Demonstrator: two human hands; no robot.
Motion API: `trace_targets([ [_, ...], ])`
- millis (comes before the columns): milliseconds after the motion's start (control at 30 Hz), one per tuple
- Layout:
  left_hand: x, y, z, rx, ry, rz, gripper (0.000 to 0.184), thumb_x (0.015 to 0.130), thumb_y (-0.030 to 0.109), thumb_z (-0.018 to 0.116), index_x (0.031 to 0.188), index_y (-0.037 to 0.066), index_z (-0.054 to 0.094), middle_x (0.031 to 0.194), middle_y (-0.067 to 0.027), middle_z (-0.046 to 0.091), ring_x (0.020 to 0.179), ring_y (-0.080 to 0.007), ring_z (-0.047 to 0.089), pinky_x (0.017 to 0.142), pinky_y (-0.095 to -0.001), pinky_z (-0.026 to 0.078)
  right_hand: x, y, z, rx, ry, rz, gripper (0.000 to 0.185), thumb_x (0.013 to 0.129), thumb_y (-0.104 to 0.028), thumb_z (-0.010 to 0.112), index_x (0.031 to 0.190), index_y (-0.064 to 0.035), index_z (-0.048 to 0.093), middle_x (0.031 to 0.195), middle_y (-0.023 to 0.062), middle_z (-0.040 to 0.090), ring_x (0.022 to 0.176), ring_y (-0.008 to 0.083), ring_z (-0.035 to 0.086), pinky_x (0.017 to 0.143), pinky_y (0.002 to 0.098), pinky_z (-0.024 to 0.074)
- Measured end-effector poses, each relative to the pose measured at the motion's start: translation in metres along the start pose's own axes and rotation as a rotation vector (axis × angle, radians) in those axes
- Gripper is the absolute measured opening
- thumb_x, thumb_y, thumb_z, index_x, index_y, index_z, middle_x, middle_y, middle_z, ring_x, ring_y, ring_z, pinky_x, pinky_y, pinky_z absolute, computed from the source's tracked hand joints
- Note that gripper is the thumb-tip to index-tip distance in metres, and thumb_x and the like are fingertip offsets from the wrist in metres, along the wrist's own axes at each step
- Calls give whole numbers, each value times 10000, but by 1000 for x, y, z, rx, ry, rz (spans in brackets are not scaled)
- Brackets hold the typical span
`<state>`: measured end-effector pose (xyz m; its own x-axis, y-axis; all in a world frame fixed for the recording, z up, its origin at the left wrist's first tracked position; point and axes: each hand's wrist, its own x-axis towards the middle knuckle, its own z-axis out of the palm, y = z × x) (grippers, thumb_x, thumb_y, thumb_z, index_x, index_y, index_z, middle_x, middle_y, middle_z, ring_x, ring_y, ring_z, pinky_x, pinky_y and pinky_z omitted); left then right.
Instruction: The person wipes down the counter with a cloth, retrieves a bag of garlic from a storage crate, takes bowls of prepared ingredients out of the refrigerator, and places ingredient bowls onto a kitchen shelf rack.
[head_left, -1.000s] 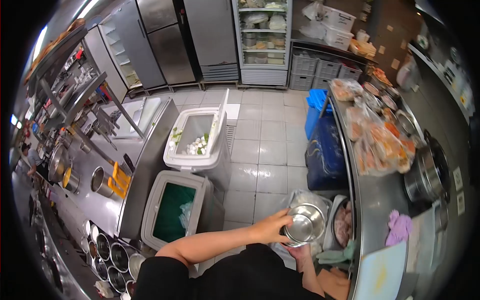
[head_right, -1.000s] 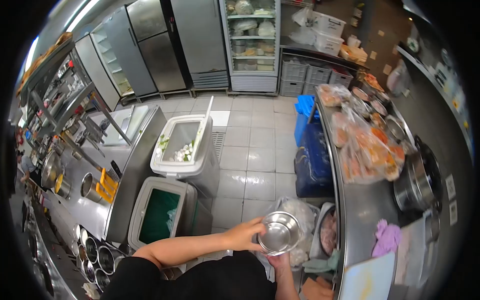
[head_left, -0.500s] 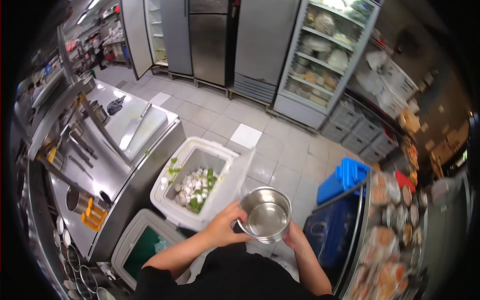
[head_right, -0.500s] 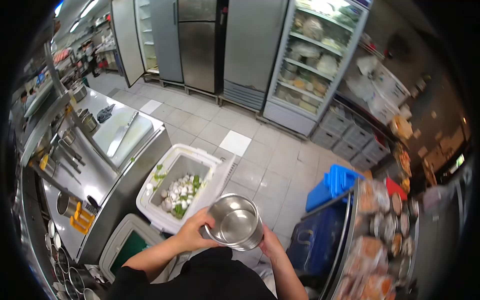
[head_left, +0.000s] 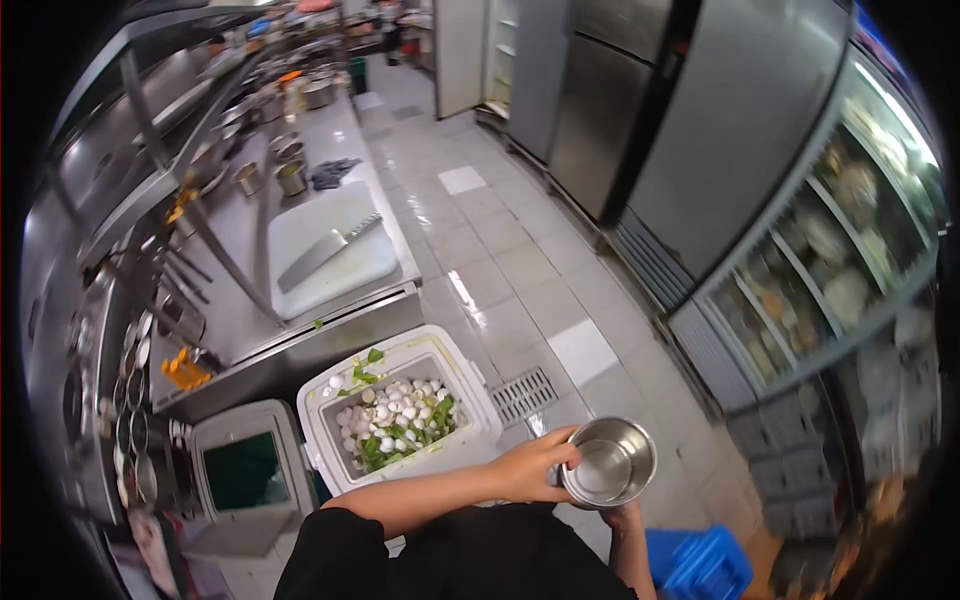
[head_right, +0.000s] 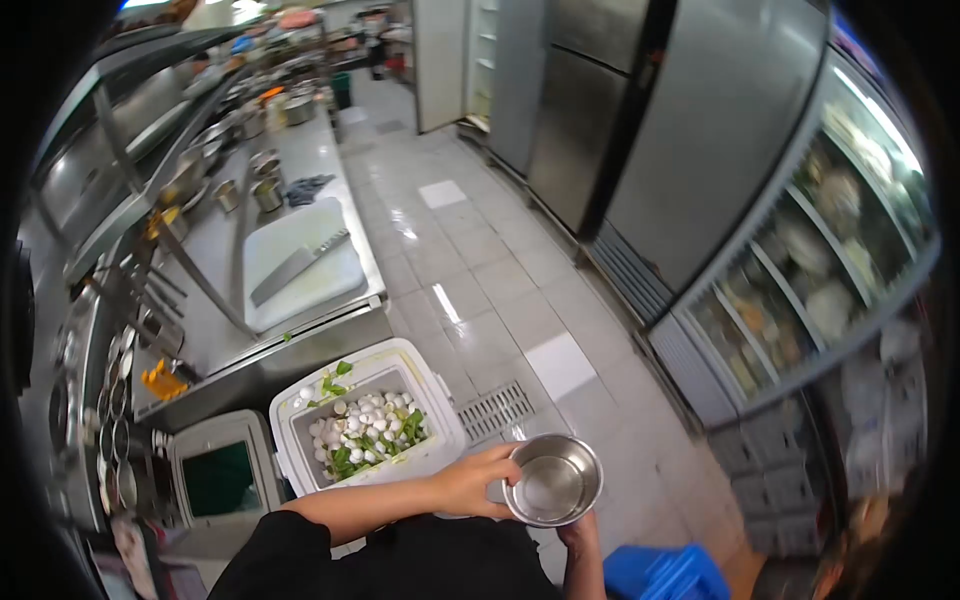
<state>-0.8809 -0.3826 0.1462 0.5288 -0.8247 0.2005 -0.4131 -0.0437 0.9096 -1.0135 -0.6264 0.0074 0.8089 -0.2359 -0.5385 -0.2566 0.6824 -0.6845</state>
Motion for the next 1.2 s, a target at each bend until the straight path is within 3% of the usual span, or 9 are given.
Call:
trace_targets([
  [67, 27, -4, -2, 51, 136, 19, 415, 708, 259, 840, 963, 109, 550, 1367, -200, 458, 1228, -397, 489, 976, -404, 437, 59, -23, -10, -10, -67, 111, 393, 975, -260, 526, 1269, 0, 552, 1202, 124, 626, 1093, 225, 614, 931, 399, 508],
  [133, 46, -4, -8, 52, 233, -168, 405, 701, 238, 845, 945, 101, 553, 1344, -200, 465, 1220, -398, 494, 969, -401, 438, 101, -59, 11, -114, -152, 158, 434, 978, -310, 519, 1291, -10, 537, 1221, 116, 615, 1110, 218, 600, 929, 400, 501],
  [200, 60, -3, -13, 110, 381, -166, 409, 683, 234, 858, 925, 95, 559, 1235, -175, 516, 1115, -352, 548, 922, -378, 458, 150, -85, 26, -280, -320, 304, 483, 980, -383, 504, 1308, -28, 527, 1222, 111, 613, 1107, 219, 595, 911, 405, 500],
  [300, 78, -16, -23, 193, 672, -230, 443, 635, 207, 896, 897, 92, 557, 967, -77, 541, 831, -184, 555, 746, -293, 476, 209, -115, 72, -481, -445, 380, 520, 988, -463, 461, 1317, -65, 528, 1202, 87, 622, 1095, 223, 597, 870, 427, 506],
  [433, 101, -48, -59, 229, 839, -327, 431, 661, 241, 886, 885, 95, 549, 900, -64, 520, 788, -189, 538, 696, -292, 458, 289, -124, 125, -606, -495, 520, 526, 994, -496, 440, 1292, -74, 540, 1211, 83, 620, 1108, 236, 590, 893, 448, 495],
  [733, 195, -145, -169, 27, 1091, -403, 435, 664, 209, 887, 893, 69, 545, 914, -38, 501, 826, -155, 544, 712, -285, 471, 427, -192, 221, -559, -666, 621, 570, 1011, -550, 310, 1361, -125, 459, 1268, 104, 593, 1133, 288, 588, 865, 534, 501],
  [900, 261, -179, -256, -11, 1190, -347, 459, 644, 122, 897, 912, 81, 527, 933, -4, 488, 825, -92, 519, 707, -236, 437, 508, -223, 282, -466, -750, 588, 529, 1027, -498, 289, 1335, -103, 459, 1213, 124, 618, 1048, 298, 625, 697, 432, 571],
  [1000, 292, -219, -316, 23, 1262, -309, 451, 641, 146, 900, 895, 87, 532, 906, 5, 491, 774, -80, 491, 657, -234, 415, 588, -222, 316, -484, -835, 598, 489, 1040, -448, 316, 1298, -62, 471, 1167, 142, 636, 968, 285, 656, 760, 414, 552],
  [1200, 346, -284, -470, 330, 1231, -455, 458, 649, 139, 898, 920, 86, 533, 909, 2, 489, 791, -81, 521, 658, -232, 437, 753, -210, 457, -571, -953, 640, 390, 1048, -360, 366, 1233, -44, 500, 1082, 133, 659, 903, 262, 656, 734, 390, 544],
])
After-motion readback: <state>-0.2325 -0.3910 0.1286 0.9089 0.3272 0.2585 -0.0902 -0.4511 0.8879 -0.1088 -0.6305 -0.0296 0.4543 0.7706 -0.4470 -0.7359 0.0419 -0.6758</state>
